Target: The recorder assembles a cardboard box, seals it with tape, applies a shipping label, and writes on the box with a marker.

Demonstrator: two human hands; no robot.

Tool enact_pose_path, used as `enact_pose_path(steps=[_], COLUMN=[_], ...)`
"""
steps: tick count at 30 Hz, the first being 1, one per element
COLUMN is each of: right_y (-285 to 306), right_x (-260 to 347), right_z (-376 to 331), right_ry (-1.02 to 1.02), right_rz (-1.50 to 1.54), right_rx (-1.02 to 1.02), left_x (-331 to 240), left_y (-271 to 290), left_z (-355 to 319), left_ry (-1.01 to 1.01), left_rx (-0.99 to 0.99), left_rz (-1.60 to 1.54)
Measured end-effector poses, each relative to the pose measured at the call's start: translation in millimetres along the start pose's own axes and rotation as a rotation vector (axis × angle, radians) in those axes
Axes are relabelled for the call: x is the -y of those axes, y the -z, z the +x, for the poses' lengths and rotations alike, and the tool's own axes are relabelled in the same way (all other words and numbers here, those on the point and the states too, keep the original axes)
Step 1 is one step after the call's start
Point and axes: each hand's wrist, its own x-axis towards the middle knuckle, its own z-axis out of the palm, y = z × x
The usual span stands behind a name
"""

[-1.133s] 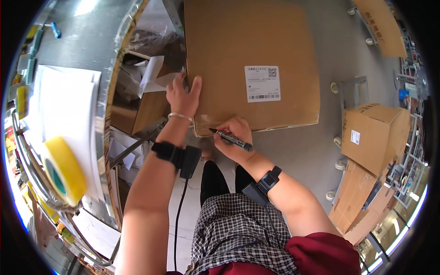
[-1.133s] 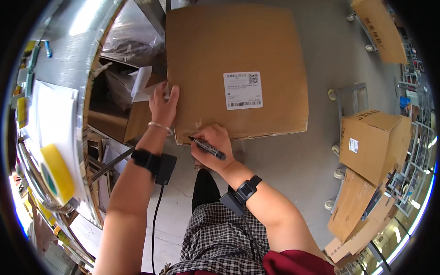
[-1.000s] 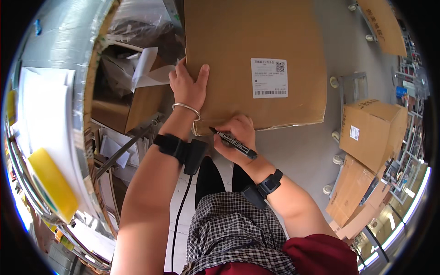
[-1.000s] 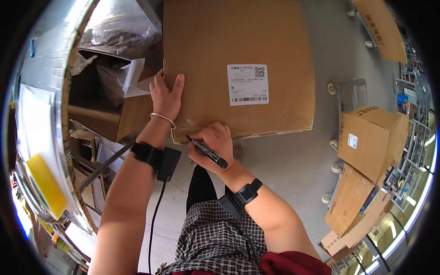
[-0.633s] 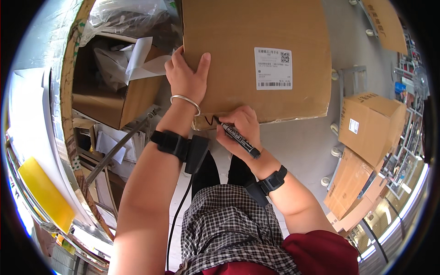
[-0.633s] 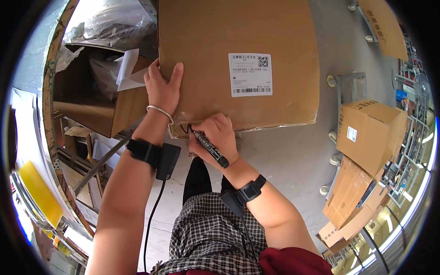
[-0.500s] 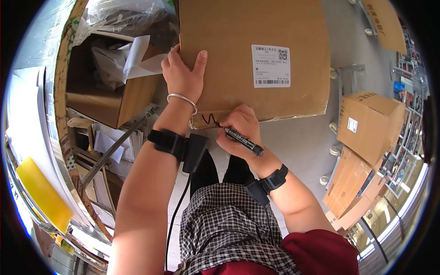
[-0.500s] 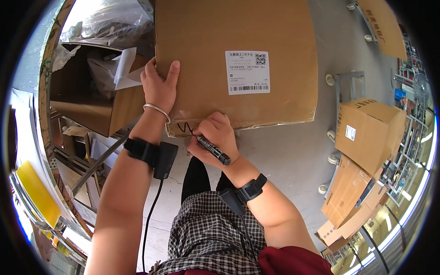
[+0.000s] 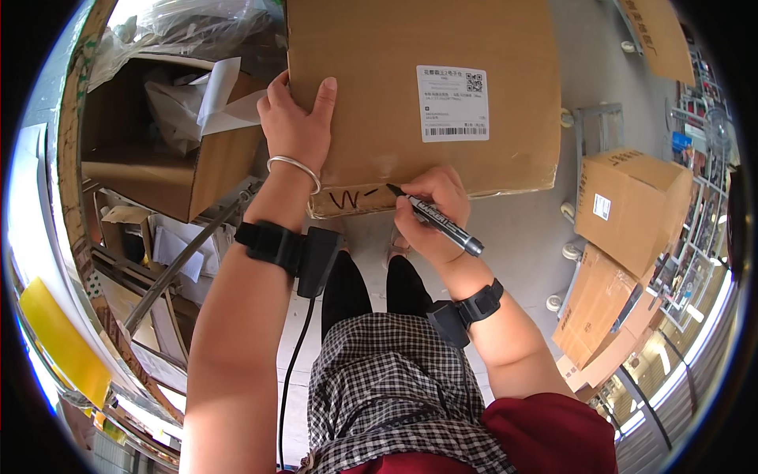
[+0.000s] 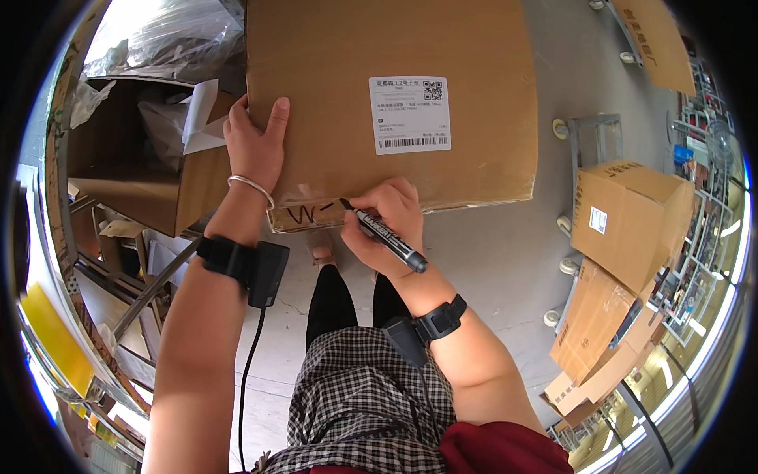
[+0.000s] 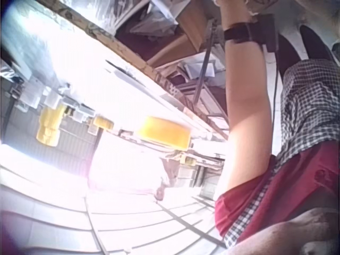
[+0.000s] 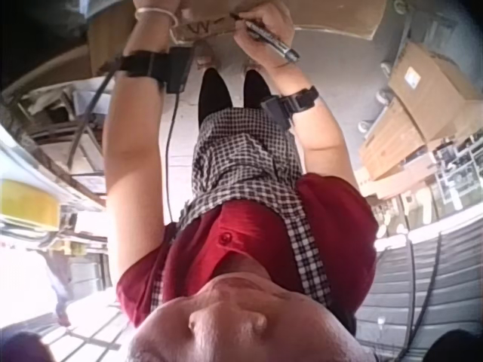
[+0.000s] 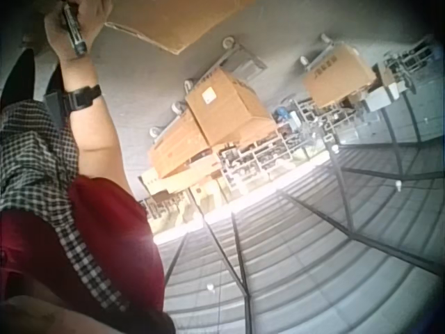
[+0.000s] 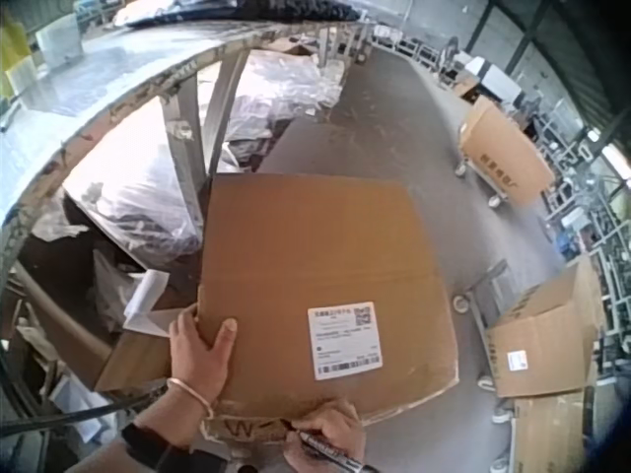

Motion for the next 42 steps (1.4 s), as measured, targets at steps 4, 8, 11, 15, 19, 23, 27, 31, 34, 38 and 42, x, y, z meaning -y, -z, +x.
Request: enact_pose_path(steps=[4, 8, 11, 15, 19, 23, 27, 31, 34, 38, 42], right_y=[-1.3, -3.6, 0.7, 0.3, 1.5, 3.1, 4.5, 5.1, 3.9, 4.0, 6.1], right_x=[-8.0, -1.5, -1.5, -7.0, -10.1, -3.4, -4.8, -9.3, -12.5, -4.8, -13.0], right_z=[5.5, 5.5, 6.6, 2.4, -0.9, 5.2, 4.2, 0.4, -1.1, 3.3, 1.0], right_ry=[0.156, 0.025, 0.17, 0.094, 0.072, 0.221, 0.213, 0.187, 0.168, 0.221, 0.201], right_rz=[-0.104, -0.002, -0.123, -0.02, -0.018, -0.112, -0.097, -0.042, -0.025, -0.069, -0.074], right_rx=[0.041, -0.06, 0.081, 0.02, 0.024, 0.121, 0.156, 0.128, 0.045, 0.119, 0.101], left_x=[-1.5, 0.6, 1.3, 2.8, 3.5, 3.5, 2.8, 1.9, 1.3, 2.4, 3.4], left_y=[0.9, -0.7, -0.7, -1.2, -1.1, -0.7, -2.0, -1.0, -1.0, -2.3, -3.2], left_z=[-0.1, 2.8, 1.5, 1.0, 0.9, 1.4, 1.9, 2.1, 1.6, 1.1, 1.1], left_ry=[0.022, -0.007, -0.006, -0.018, -0.025, -0.007, -0.014, -0.013, -0.008, -0.02, -0.021], left_rx=[0.0, -0.01, -0.012, -0.002, -0.019, -0.005, -0.005, -0.008, 0.002, 0.002, -0.029], left_rz=[-0.015, -0.006, -0.016, 0.001, 0.0, 0.008, -0.007, -0.005, -0.01, -0.016, -0.025])
